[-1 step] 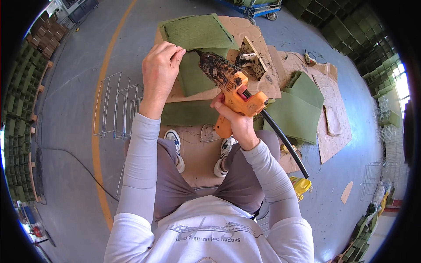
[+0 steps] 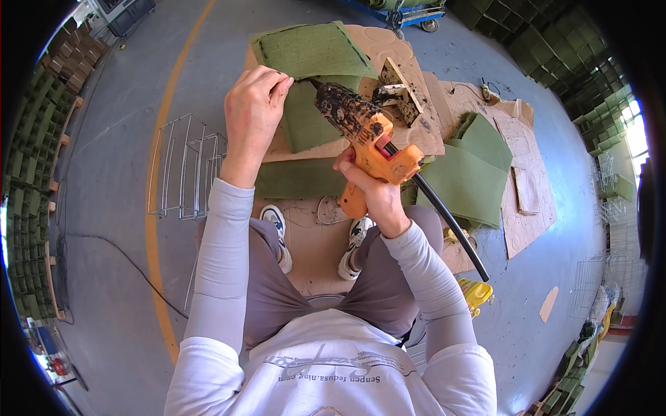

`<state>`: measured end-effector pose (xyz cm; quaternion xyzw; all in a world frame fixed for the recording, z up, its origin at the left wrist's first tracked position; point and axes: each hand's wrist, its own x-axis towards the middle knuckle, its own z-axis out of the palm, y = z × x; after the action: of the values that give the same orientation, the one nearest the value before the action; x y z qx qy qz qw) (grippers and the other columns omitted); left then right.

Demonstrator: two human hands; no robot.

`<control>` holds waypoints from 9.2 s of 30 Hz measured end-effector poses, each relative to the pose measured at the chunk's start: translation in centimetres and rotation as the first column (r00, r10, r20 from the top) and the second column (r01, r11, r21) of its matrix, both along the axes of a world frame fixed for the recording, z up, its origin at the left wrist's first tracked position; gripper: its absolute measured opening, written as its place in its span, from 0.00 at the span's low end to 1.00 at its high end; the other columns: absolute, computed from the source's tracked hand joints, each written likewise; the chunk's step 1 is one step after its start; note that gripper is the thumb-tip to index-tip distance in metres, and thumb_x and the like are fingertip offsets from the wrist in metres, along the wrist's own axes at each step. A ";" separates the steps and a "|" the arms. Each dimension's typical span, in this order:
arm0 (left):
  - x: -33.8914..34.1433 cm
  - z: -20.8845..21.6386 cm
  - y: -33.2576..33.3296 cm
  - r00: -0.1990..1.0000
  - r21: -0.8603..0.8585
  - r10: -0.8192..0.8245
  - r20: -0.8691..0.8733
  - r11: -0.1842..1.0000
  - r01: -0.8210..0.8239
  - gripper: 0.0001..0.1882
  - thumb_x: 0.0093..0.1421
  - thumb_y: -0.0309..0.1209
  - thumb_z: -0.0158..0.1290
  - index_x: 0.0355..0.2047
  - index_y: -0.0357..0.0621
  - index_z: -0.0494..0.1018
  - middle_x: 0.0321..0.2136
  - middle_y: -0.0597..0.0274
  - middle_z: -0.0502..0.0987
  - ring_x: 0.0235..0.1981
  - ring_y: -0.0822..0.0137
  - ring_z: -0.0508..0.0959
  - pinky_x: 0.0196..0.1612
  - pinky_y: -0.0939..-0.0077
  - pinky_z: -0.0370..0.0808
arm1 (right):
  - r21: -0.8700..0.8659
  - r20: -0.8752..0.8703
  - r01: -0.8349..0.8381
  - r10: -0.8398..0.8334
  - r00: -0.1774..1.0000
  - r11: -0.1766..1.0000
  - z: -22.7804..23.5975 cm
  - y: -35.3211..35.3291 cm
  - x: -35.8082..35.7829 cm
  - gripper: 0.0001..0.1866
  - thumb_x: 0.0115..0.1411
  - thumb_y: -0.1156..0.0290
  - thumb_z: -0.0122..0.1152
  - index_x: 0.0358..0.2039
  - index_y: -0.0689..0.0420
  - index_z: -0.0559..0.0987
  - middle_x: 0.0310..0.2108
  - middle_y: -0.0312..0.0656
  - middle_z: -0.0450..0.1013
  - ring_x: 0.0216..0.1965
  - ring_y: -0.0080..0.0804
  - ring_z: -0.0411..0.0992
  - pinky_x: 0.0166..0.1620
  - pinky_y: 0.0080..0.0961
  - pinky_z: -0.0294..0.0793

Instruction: The person sits on the floor and uses a hot glue gun to apply adhesive to the edges of a green fabric piece placed on a cardboard surface. They press the fabric edges together to secure them, repeating the process along the perimeter.

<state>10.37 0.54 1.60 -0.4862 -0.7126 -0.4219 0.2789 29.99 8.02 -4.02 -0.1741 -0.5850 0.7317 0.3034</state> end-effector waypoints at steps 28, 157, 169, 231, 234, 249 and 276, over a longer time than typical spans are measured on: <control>0.1 -0.4 0.7 0.992 -0.021 0.117 -0.055 0.993 -0.119 0.09 0.54 0.34 0.58 0.24 0.41 0.77 0.24 0.64 0.75 0.26 0.63 0.74 0.29 0.71 0.70 | -0.074 -0.100 0.085 -0.092 0.991 0.994 -0.5 0.6 0.2 0.10 0.51 0.79 0.61 0.35 0.60 0.73 0.31 0.34 0.71 0.34 0.21 0.71 0.37 0.19 0.70; 1.2 0.4 5.8 0.991 0.192 -0.118 -0.065 0.973 0.129 0.04 0.49 0.20 0.51 0.24 0.33 0.74 0.24 0.47 0.73 0.32 0.49 0.74 0.37 0.60 0.71 | -0.134 -0.161 0.275 -0.295 0.942 0.952 -0.5 3.0 0.2 0.10 0.52 0.82 0.57 0.37 0.64 0.71 0.31 0.42 0.70 0.31 0.36 0.72 0.39 0.32 0.72; 1.6 0.5 5.5 0.990 0.176 -0.141 -0.005 0.974 0.140 0.03 0.49 0.19 0.52 0.25 0.32 0.75 0.25 0.47 0.74 0.32 0.50 0.75 0.37 0.61 0.71 | -0.126 -0.148 0.240 -0.258 0.955 0.963 0.0 2.1 0.2 0.11 0.51 0.83 0.57 0.36 0.62 0.71 0.31 0.40 0.70 0.30 0.34 0.72 0.38 0.29 0.71; 2.1 -0.2 3.6 0.989 0.016 -0.145 -0.039 0.989 0.146 0.07 0.50 0.18 0.52 0.31 0.37 0.76 0.28 0.56 0.75 0.33 0.57 0.75 0.36 0.66 0.73 | -0.280 -0.161 0.287 -0.340 0.927 0.916 1.0 10.2 6.7 0.15 0.62 0.66 0.50 0.43 0.64 0.72 0.43 0.49 0.74 0.49 0.41 0.71 0.51 0.37 0.71; 2.3 -0.4 3.3 0.984 -0.022 -0.151 -0.095 0.988 0.150 0.07 0.54 0.21 0.53 0.34 0.36 0.75 0.30 0.57 0.76 0.32 0.57 0.74 0.36 0.68 0.71 | -0.301 -0.156 0.232 -0.288 0.945 0.925 -2.4 12.7 6.7 0.14 0.63 0.66 0.51 0.44 0.62 0.72 0.44 0.48 0.73 0.50 0.40 0.71 0.51 0.37 0.71; 3.3 0.7 1.8 0.988 -0.060 -0.101 -0.117 0.994 0.094 0.07 0.51 0.19 0.56 0.33 0.36 0.75 0.29 0.59 0.75 0.31 0.61 0.75 0.34 0.69 0.73 | -0.625 -0.276 0.102 -0.342 0.898 0.774 -12.2 18.1 -2.0 0.14 0.61 0.67 0.57 0.44 0.60 0.71 0.44 0.46 0.73 0.46 0.39 0.72 0.48 0.34 0.75; 3.8 0.7 1.6 0.989 -0.082 -0.068 -0.132 0.995 0.058 0.04 0.54 0.19 0.55 0.31 0.35 0.76 0.30 0.56 0.76 0.33 0.59 0.76 0.37 0.68 0.74 | -0.702 -0.248 0.074 -0.339 0.907 0.709 -15.4 21.3 -4.2 0.21 0.58 0.49 0.58 0.35 0.56 0.75 0.26 0.39 0.74 0.28 0.36 0.74 0.35 0.36 0.76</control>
<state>14.13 2.18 2.32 -0.5463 -0.6923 -0.3688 0.2936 25.78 29.33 -19.40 -0.2014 -0.1883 0.8733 0.4016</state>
